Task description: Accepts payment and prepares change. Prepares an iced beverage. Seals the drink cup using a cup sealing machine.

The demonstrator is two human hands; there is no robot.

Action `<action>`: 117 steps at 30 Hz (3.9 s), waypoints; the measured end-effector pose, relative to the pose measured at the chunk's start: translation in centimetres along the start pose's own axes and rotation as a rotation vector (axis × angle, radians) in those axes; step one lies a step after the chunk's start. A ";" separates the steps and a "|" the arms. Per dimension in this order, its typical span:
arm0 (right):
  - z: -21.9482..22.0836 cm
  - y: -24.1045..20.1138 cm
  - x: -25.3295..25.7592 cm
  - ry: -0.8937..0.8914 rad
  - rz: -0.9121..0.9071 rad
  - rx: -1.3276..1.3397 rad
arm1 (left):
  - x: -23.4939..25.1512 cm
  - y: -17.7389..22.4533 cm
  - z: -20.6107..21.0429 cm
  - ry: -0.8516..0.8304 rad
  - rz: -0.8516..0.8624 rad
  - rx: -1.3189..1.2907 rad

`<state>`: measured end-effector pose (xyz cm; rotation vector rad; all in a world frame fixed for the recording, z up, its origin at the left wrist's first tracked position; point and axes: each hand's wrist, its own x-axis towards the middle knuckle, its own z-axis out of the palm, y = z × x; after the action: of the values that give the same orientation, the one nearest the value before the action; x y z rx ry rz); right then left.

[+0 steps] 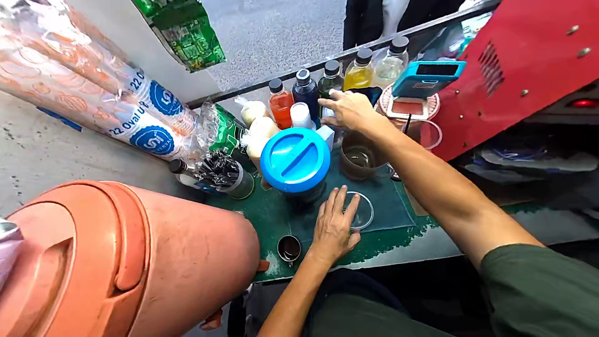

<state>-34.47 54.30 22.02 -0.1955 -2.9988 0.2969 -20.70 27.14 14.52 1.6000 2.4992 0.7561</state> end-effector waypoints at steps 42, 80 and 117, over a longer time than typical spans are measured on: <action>-7.3 -14.9 -4.1 0.258 -0.451 0.871 | -15.9 1.9 -12.9 0.524 -0.792 -0.615; -14.9 -20.0 -6.6 0.132 -0.670 0.285 | -17.2 1.0 -11.0 0.486 -0.622 -0.763; -9.6 -14.0 -4.5 0.270 -0.622 0.645 | -16.2 1.2 -9.3 0.575 -0.592 -0.775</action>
<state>-30.43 41.81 33.68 0.6748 -2.3778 1.0134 -15.37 10.05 20.10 0.3912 2.2683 1.9199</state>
